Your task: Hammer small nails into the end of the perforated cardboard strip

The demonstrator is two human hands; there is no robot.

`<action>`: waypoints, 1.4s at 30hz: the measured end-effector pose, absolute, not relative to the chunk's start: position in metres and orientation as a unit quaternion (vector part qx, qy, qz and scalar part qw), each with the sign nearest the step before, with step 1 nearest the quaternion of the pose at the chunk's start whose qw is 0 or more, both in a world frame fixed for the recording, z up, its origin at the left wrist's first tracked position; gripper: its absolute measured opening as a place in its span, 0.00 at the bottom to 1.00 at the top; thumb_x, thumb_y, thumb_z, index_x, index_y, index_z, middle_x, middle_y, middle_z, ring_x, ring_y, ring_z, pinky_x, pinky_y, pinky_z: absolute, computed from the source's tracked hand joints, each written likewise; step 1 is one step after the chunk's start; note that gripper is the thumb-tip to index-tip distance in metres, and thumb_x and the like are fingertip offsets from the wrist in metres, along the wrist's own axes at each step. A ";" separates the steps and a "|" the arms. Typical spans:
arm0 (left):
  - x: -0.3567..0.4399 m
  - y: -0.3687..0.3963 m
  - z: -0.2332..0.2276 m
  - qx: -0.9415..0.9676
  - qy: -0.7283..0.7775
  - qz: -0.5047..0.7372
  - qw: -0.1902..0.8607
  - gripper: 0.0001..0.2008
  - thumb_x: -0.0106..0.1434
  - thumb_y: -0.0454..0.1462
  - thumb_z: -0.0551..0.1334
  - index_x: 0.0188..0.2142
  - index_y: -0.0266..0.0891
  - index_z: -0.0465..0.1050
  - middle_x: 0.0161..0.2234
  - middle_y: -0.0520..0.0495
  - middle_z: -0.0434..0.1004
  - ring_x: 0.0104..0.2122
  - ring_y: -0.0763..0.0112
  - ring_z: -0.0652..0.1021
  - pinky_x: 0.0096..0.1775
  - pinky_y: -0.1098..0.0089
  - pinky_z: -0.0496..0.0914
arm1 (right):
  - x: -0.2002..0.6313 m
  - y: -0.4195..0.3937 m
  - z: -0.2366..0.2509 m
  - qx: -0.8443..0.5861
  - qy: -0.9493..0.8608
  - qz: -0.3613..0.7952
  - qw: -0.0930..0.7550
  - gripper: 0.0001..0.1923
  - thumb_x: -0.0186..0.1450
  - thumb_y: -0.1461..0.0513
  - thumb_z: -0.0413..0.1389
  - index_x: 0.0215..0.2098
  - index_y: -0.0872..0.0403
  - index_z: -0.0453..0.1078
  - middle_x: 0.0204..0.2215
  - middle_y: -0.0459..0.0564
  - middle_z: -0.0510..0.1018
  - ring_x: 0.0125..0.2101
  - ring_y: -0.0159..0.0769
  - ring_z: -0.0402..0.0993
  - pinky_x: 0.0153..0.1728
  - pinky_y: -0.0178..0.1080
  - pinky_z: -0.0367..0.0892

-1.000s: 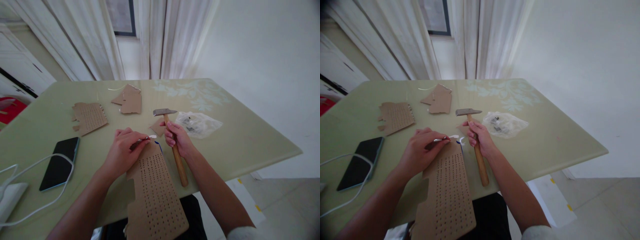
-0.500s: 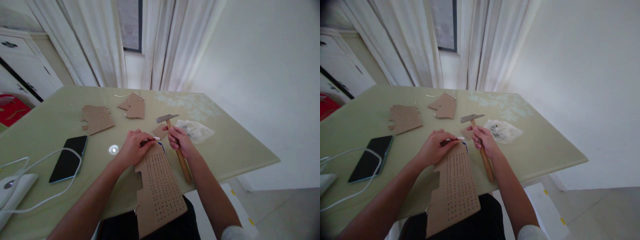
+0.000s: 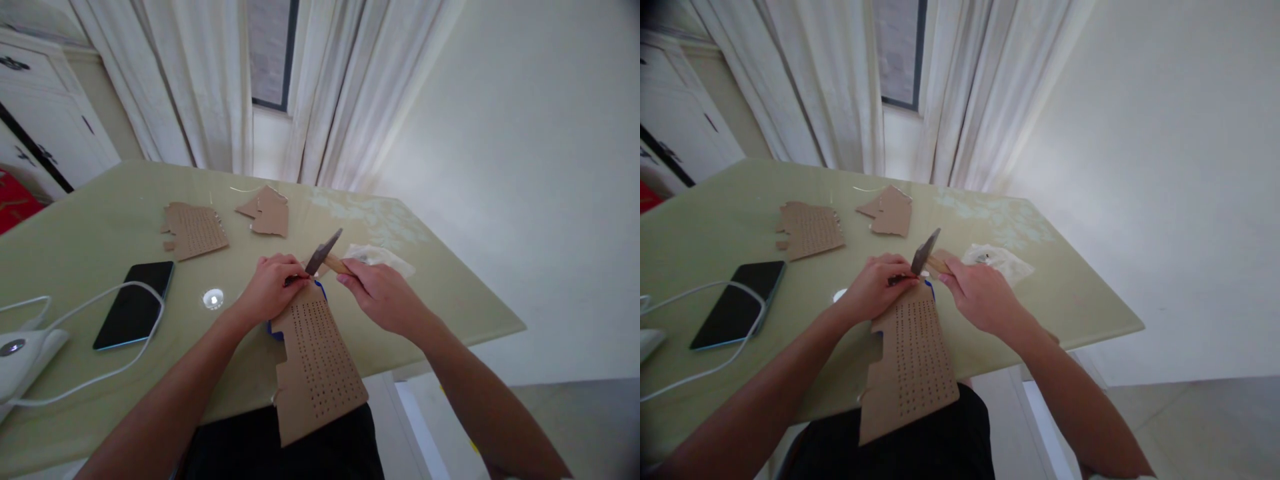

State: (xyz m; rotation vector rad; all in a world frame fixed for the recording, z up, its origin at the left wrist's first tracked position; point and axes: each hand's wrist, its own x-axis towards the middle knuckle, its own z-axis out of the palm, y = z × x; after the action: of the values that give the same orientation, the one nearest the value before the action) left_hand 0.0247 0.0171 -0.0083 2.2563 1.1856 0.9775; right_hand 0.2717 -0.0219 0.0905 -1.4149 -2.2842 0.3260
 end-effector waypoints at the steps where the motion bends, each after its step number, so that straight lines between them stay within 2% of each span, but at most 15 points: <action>1: 0.025 0.017 -0.008 0.810 0.425 0.348 0.205 0.08 0.72 0.36 0.67 0.41 0.45 0.88 0.43 0.44 0.88 0.45 0.57 0.82 0.50 0.56 0.68 | 0.272 -0.022 0.091 -0.510 -0.826 0.112 0.212 0.10 0.77 0.55 0.57 0.40 0.49 0.75 0.26 0.48 0.75 0.26 0.40 0.64 0.33 0.41 0.48; 7: 0.025 0.017 -0.007 0.806 0.441 0.334 0.208 0.07 0.72 0.36 0.68 0.42 0.47 0.88 0.43 0.46 0.87 0.44 0.58 0.81 0.50 0.57 0.67 | 0.273 -0.029 0.103 -0.537 -0.815 0.051 0.210 0.13 0.81 0.54 0.51 0.43 0.50 0.72 0.27 0.48 0.76 0.25 0.40 0.68 0.32 0.41 0.51; 12: 0.025 0.017 -0.008 0.809 0.438 0.332 0.209 0.07 0.72 0.36 0.68 0.39 0.45 0.88 0.43 0.45 0.87 0.47 0.57 0.81 0.51 0.57 0.67 | 0.266 -0.033 0.097 -0.525 -0.846 0.015 0.091 0.14 0.82 0.56 0.49 0.50 0.53 0.74 0.31 0.52 0.82 0.30 0.43 0.75 0.32 0.40 0.52; 17: 0.025 0.017 -0.007 0.808 0.445 0.325 0.208 0.07 0.72 0.36 0.68 0.42 0.47 0.88 0.45 0.46 0.87 0.46 0.58 0.82 0.51 0.56 0.66 | 0.266 -0.036 0.100 -0.550 -0.816 0.012 0.179 0.15 0.83 0.54 0.48 0.50 0.53 0.73 0.31 0.50 0.81 0.28 0.41 0.75 0.32 0.39 0.57; 22: 0.026 0.017 -0.008 0.810 0.439 0.331 0.206 0.07 0.71 0.36 0.68 0.39 0.45 0.88 0.44 0.46 0.86 0.46 0.58 0.82 0.50 0.58 0.69 | 0.263 -0.034 0.089 -0.543 -0.835 -0.001 0.084 0.14 0.82 0.55 0.49 0.48 0.53 0.74 0.32 0.53 0.83 0.29 0.43 0.76 0.31 0.40 0.53; 25: 0.025 0.016 -0.008 0.813 0.435 0.329 0.206 0.07 0.71 0.36 0.68 0.39 0.45 0.88 0.44 0.45 0.86 0.45 0.59 0.82 0.50 0.58 0.70 | 0.265 -0.033 0.093 -0.554 -0.823 0.008 0.128 0.13 0.81 0.56 0.49 0.47 0.53 0.73 0.32 0.52 0.82 0.29 0.43 0.75 0.31 0.40 0.53; 28: 0.025 0.016 -0.008 0.815 0.434 0.328 0.203 0.07 0.71 0.37 0.68 0.40 0.46 0.88 0.44 0.45 0.86 0.45 0.58 0.82 0.50 0.57 0.70 | 0.268 -0.034 0.104 -0.554 -0.806 0.042 0.202 0.12 0.81 0.55 0.50 0.42 0.51 0.71 0.28 0.47 0.77 0.26 0.39 0.70 0.32 0.40 0.55; 31: 0.025 0.017 -0.011 0.811 0.437 0.334 0.201 0.07 0.72 0.37 0.67 0.41 0.47 0.88 0.46 0.45 0.86 0.47 0.56 0.82 0.52 0.55 0.70 | 0.272 -0.033 0.104 -0.539 -0.810 0.078 0.217 0.13 0.80 0.55 0.52 0.39 0.50 0.68 0.27 0.46 0.74 0.27 0.38 0.68 0.33 0.40 0.56; 36: 0.022 0.020 -0.015 0.814 0.436 0.334 0.190 0.07 0.73 0.39 0.66 0.42 0.44 0.86 0.45 0.44 0.88 0.46 0.55 0.83 0.51 0.55 0.72 | 0.275 -0.017 0.059 -0.566 -0.762 0.195 0.247 0.15 0.78 0.54 0.52 0.33 0.49 0.64 0.24 0.45 0.73 0.25 0.37 0.68 0.31 0.39 0.59; 39: 0.021 0.022 -0.015 0.818 0.428 0.329 0.196 0.07 0.73 0.39 0.66 0.41 0.44 0.85 0.42 0.45 0.89 0.43 0.56 0.84 0.48 0.57 0.74 | 0.273 -0.009 0.026 -0.588 -0.703 0.302 0.260 0.19 0.78 0.53 0.49 0.30 0.49 0.67 0.19 0.43 0.70 0.19 0.33 0.64 0.24 0.37 0.58; 40: 0.021 0.022 -0.015 0.817 0.423 0.338 0.200 0.07 0.73 0.39 0.66 0.41 0.44 0.85 0.42 0.45 0.89 0.43 0.56 0.84 0.48 0.57 0.74 | 0.272 -0.008 0.017 -0.589 -0.683 0.340 0.268 0.19 0.78 0.52 0.48 0.32 0.49 0.68 0.19 0.43 0.71 0.17 0.32 0.62 0.21 0.36 0.57; 42: 0.020 0.024 -0.016 0.810 0.411 0.362 0.212 0.07 0.73 0.39 0.66 0.40 0.44 0.85 0.42 0.46 0.89 0.44 0.57 0.84 0.49 0.58 0.74 | 0.269 -0.008 0.004 -0.581 -0.641 0.399 0.303 0.18 0.77 0.48 0.50 0.34 0.49 0.67 0.25 0.45 0.79 0.14 0.29 0.59 0.16 0.35 0.53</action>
State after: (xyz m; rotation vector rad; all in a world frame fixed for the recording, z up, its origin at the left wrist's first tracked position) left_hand 0.0202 0.0235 -0.0158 2.2493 1.1409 1.0042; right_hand 0.2688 -0.0079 0.0038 -1.5412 -1.7003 1.0565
